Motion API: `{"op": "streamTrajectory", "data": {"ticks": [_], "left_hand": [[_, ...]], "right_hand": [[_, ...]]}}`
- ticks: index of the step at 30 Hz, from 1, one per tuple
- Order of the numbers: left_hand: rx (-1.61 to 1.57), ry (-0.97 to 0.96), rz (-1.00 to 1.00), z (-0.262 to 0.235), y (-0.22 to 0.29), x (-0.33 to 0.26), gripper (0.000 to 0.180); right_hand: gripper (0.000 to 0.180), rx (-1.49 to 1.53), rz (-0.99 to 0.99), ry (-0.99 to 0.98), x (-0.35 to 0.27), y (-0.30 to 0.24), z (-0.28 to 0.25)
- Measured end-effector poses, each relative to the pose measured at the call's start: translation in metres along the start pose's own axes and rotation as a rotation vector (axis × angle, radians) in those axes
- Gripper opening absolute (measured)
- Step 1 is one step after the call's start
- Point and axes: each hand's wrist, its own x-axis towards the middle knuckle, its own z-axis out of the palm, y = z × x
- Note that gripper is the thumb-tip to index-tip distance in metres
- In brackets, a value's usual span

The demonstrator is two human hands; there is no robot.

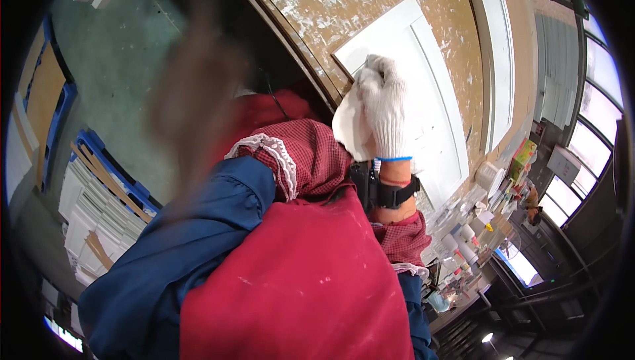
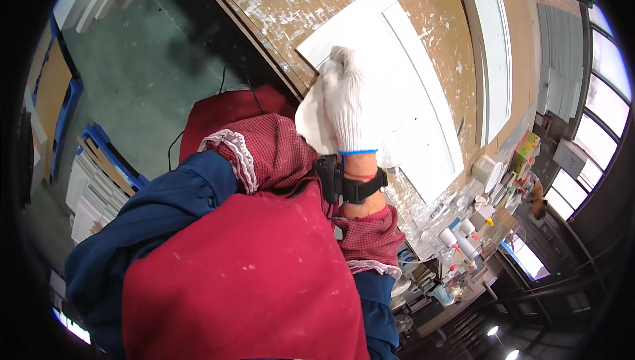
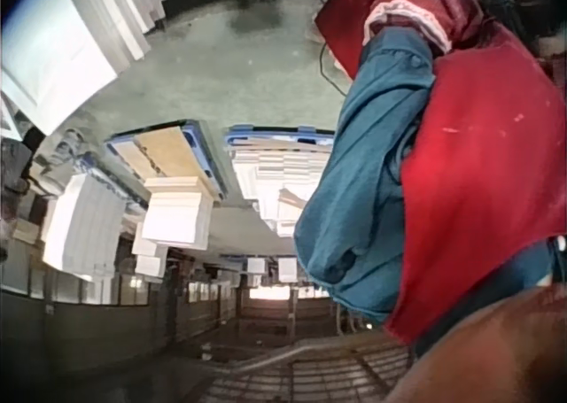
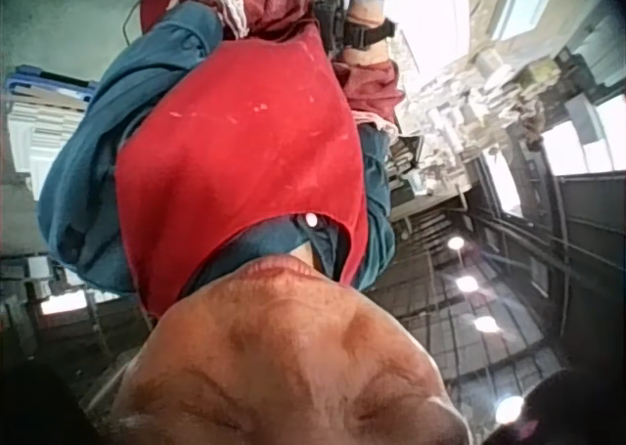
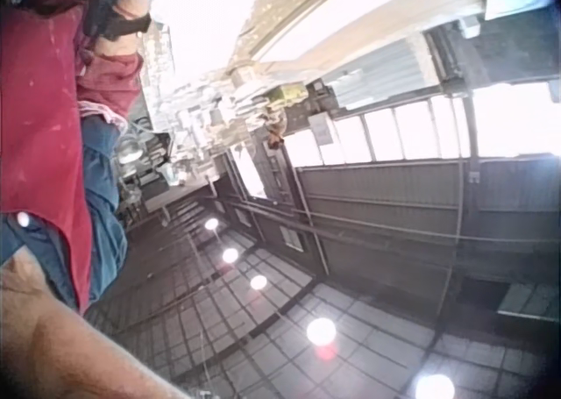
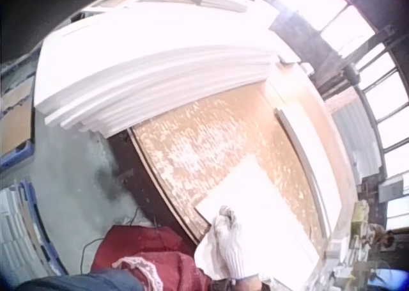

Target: Finishing and repairing white wooden furniture panels by applying filler paste to imperfections and wiping them clean.

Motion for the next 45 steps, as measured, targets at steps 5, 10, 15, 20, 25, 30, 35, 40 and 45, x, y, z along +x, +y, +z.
{"op": "streamTrajectory", "data": {"ticks": [5,10,15,20,25,30,35,40,45], "left_hand": [[0.036,0.013,0.054,-0.020,-0.022,0.007,0.024],[0.948,0.084,0.415,-0.012,0.008,-0.004,0.031],[0.512,0.063,0.087,-0.016,-0.008,-0.006,0.029],[1.000,0.140,0.011,0.003,0.014,0.003,0.033],[0.925,0.479,-0.082,0.016,0.021,0.001,0.024],[1.110,0.186,0.618,-0.008,0.018,-0.002,0.025],[1.143,0.896,0.106,0.037,0.013,0.011,0.034],[0.617,0.666,0.278,-0.017,-0.055,0.033,0.036],[0.721,0.528,0.145,-0.035,-0.027,0.028,0.035]], "right_hand": [[0.021,-0.189,-0.054,0.059,0.011,-0.011,-0.002],[0.026,-0.191,-0.071,0.024,-0.001,-0.009,-0.003],[0.024,-0.218,0.010,0.042,0.008,-0.025,-0.006],[0.022,-0.249,-0.088,0.074,-0.005,-0.017,-0.007],[0.023,-0.319,-0.235,0.078,-0.009,-0.011,0.000],[0.023,-0.227,0.069,-0.067,0.009,-0.029,-0.016],[0.024,0.043,-0.138,-0.119,0.006,-0.035,-0.008],[0.014,-0.118,-0.369,-0.057,0.011,-0.040,0.007],[0.009,-0.383,-0.516,0.005,0.018,-0.036,0.019]]}}
